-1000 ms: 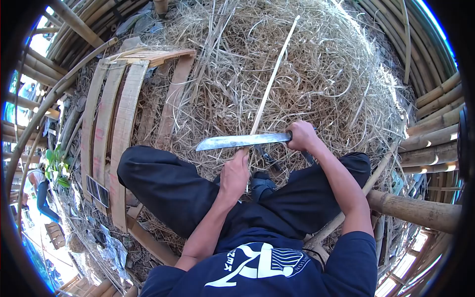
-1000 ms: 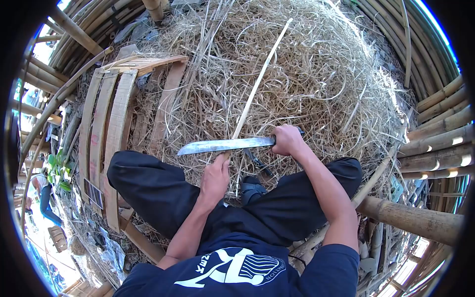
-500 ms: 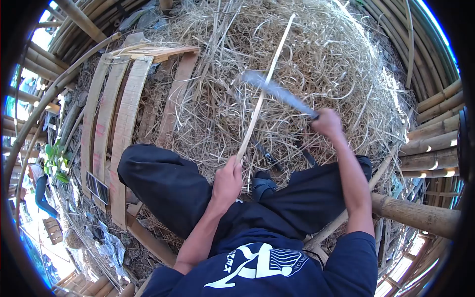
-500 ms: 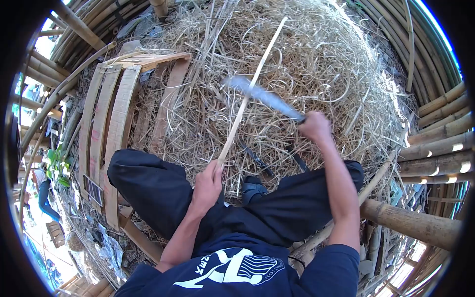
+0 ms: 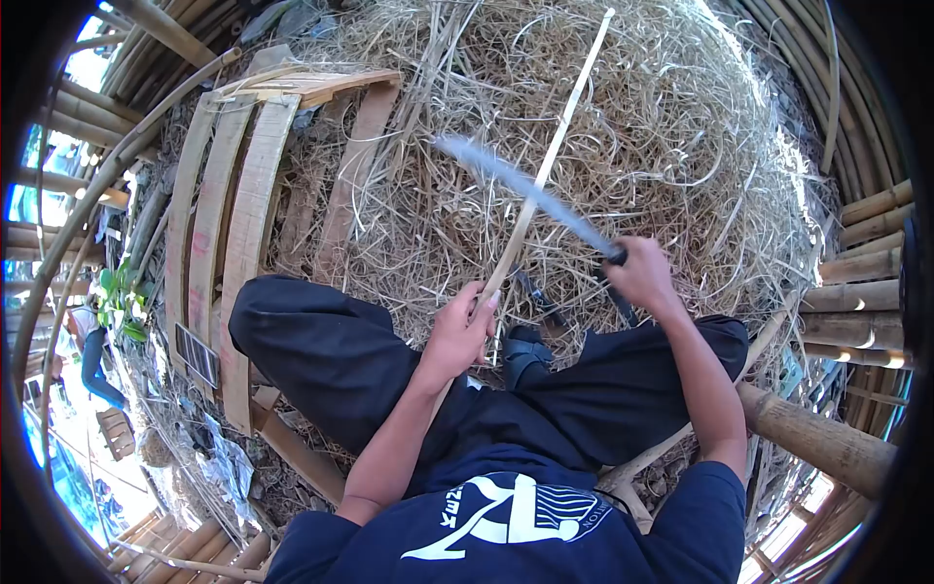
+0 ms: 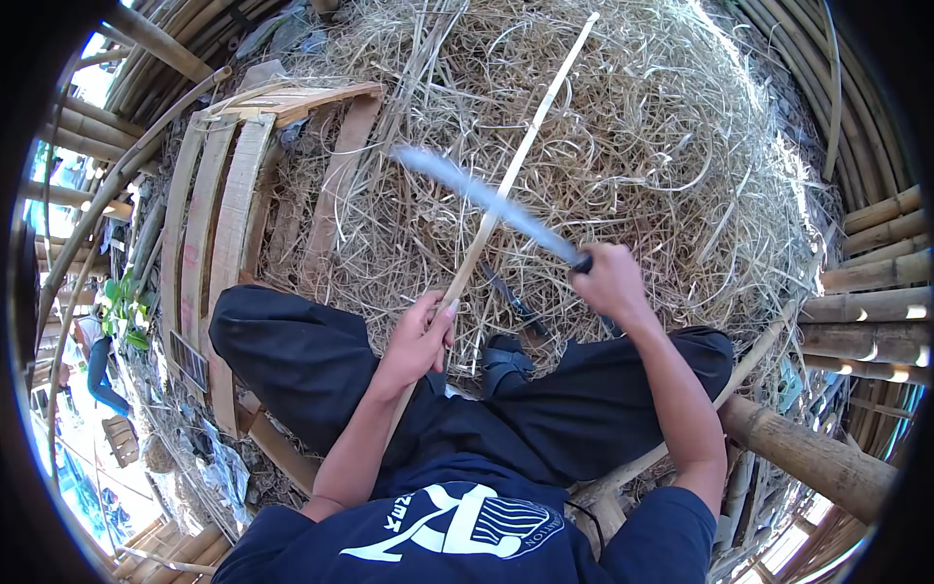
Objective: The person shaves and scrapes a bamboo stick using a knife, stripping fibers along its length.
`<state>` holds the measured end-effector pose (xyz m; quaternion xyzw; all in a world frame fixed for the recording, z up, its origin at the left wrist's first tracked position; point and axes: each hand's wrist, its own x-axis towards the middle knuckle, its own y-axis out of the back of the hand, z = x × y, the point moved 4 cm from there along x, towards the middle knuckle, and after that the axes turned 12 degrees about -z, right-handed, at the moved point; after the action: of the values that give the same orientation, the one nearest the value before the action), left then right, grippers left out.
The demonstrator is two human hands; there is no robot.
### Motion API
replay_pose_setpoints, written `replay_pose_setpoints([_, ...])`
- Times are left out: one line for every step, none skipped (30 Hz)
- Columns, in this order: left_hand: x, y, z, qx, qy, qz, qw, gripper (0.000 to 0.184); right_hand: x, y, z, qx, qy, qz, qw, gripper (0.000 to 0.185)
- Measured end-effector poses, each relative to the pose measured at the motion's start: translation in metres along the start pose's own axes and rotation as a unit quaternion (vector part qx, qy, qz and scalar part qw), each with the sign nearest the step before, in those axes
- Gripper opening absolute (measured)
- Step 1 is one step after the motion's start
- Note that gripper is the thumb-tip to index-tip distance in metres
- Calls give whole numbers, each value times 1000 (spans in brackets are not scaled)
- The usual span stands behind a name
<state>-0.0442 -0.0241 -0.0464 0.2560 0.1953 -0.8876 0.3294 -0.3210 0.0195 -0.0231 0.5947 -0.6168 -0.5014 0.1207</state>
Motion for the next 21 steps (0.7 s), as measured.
replay_pose_setpoints([6,0,-6,2,2,-1,1000,23,-3,-7,-9,-31,9,-49,998,25])
replay_pose_setpoints([16,3,-15,12,-34,-2,999,19,-6,-16,-15,-49,34,-72,996,26])
replay_pose_setpoints([20,3,-13,21,-70,-2,997,17,-10,-25,-20,-68,60,-95,991,27])
replay_pose_setpoints([22,3,-13,21,-70,-1,997,17,-13,-31,-25,-67,59,-123,988,28])
replay_pose_setpoints([25,3,-13,-6,-61,1,998,15,-17,-37,-29,-66,57,-150,985,29])
replay_pose_setpoints([27,3,-11,-34,-51,2,998,16,-21,-41,-31,-76,81,-126,986,31])
replay_pose_setpoints([30,4,-13,-35,-51,4,998,16,-19,-44,-30,-76,82,-128,985,31])
replay_pose_setpoints([34,5,-19,-17,-52,6,998,17,-17,-47,-27,-76,70,-137,985,32])
replay_pose_setpoints([36,5,-19,2,-53,8,999,18,-14,-51,-25,-76,58,-146,985,33])
replay_pose_setpoints([39,4,-16,37,-62,20,997,18,-9,-51,-20,-85,52,-150,984,32])
replay_pose_setpoints([39,1,-15,38,-63,17,997,18,-3,-50,-17,-85,50,-148,984,32])
replay_pose_setpoints([39,-2,-11,36,-63,33,997,16,2,-46,-14,-112,55,-140,982,30])
replay_pose_setpoints([39,-5,-7,34,-62,47,996,16,7,-43,-9,-138,58,-133,980,29])
replay_pose_setpoints([38,-4,-5,-6,-66,35,997,16,13,-39,-3,-145,52,-110,982,28])
replay_pose_setpoints([38,-6,-6,9,-71,40,997,18,18,-39,3,-147,47,-107,982,28])
replay_pose_setpoints([37,-5,-7,27,-73,42,996,18,22,-40,5,-159,64,-99,980,27])
replay_pose_setpoints([36,-4,-7,43,-74,46,995,19,26,-40,6,-170,82,-94,978,27])
replay_pose_setpoints([33,-2,-9,42,-74,47,995,19,28,-37,0,-175,85,-96,976,28])
replay_pose_setpoints([33,-1,-10,32,-76,42,996,19,30,-38,1,-176,85,-95,976,28])
replay_pose_setpoints([35,0,-9,22,-82,37,996,19,35,-40,4,-177,92,-84,976,29])
replay_pose_setpoints([34,0,-10,21,-83,36,996,19,37,-41,4,-176,99,-77,976,30])
